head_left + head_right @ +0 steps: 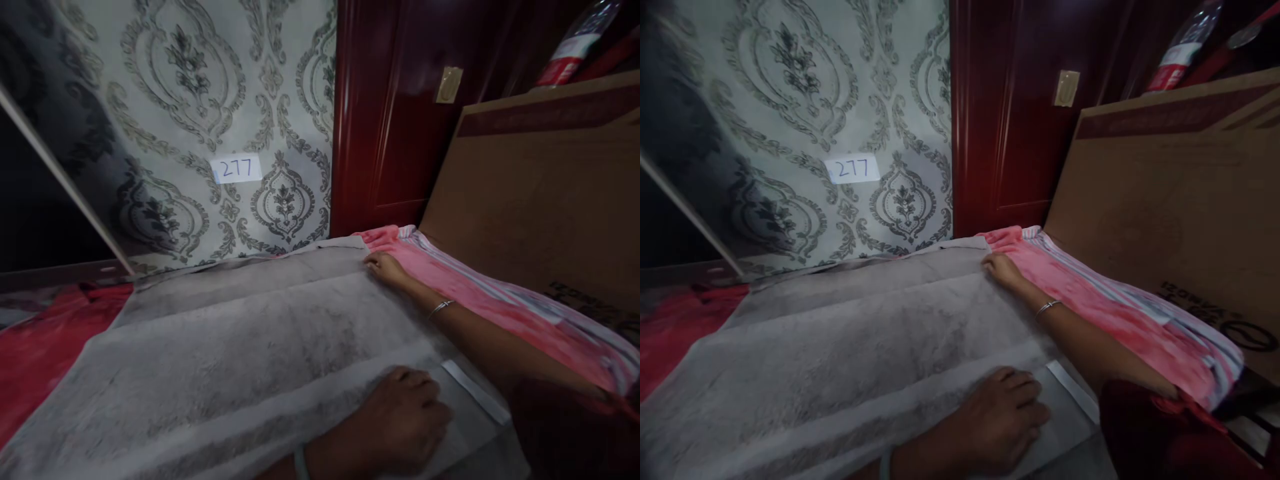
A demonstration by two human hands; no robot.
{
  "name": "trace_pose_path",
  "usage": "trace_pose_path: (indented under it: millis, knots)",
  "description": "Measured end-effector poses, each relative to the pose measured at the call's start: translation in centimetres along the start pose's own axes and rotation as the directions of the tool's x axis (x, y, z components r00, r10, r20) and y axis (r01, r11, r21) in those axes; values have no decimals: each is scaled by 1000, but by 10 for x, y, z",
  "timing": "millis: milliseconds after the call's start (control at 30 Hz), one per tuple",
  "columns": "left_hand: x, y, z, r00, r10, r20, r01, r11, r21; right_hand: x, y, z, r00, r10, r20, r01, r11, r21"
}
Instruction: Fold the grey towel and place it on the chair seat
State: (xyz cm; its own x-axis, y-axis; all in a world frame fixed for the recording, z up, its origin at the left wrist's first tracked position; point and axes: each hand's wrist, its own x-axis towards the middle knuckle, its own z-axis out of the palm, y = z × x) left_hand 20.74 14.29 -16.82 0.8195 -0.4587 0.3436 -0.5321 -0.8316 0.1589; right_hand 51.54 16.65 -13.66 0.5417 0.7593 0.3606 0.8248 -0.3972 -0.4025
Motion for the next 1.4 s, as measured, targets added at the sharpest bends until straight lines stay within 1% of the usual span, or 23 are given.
trace_pose_path:
  millis: [100, 200, 267, 333, 400, 467, 567, 667, 767, 933, 1033, 1167, 1267, 1400]
  knots:
    - [0, 2, 5, 1000, 27, -11, -26, 998, 62, -5, -45, 16, 985, -152, 77, 148, 987, 55]
    - [-5, 7, 2, 999, 45, -10, -43, 990, 133, -7, -82, 33, 934, -308, 182, 292, 950, 112]
    - [-14, 10, -7, 998, 64, 5, -64, 984, 165, -5, -99, 43, 905, -353, 239, 333, 935, 119]
    - [-29, 12, -20, 997, 72, 37, -78, 980, 181, 0, -109, 54, 901, -344, 263, 326, 939, 108]
    - [-47, 12, -34, 997, 45, 64, -56, 981, 184, 6, -114, 64, 909, -325, 261, 308, 946, 106]
    - [-61, 11, -46, 997, -6, 74, -6, 985, 171, 11, -115, 74, 919, -309, 246, 290, 951, 110]
    - [-72, 10, -52, 995, -63, 80, 53, 991, 122, 18, -114, 86, 936, -283, 209, 263, 958, 118]
    - [-72, 8, -48, 994, -65, 87, 57, 994, 94, 22, -111, 96, 947, -262, 187, 241, 962, 129]
    - [-70, 6, -44, 996, -45, 75, 38, 995, 95, 23, -107, 101, 946, -258, 195, 231, 961, 150]
    - [-70, 3, -43, 997, -37, 67, 31, 996, 81, 23, -107, 91, 932, -290, 218, 250, 949, 194]
    - [-70, 3, -43, 997, -41, 63, 37, 997, 69, 20, -116, 87, 920, -325, 218, 279, 936, 215]
    - [-71, 3, -40, 998, -44, 55, 40, 996, 74, 17, -136, 96, 900, -378, 219, 344, 922, 179]
    - [-71, 2, -37, 998, -34, 46, 30, 995, 92, 17, -146, 107, 904, -374, 208, 349, 925, 147]
    - [-71, 3, -40, 999, -30, 42, 26, 996, 91, 20, -148, 116, 910, -357, 211, 335, 933, 135]
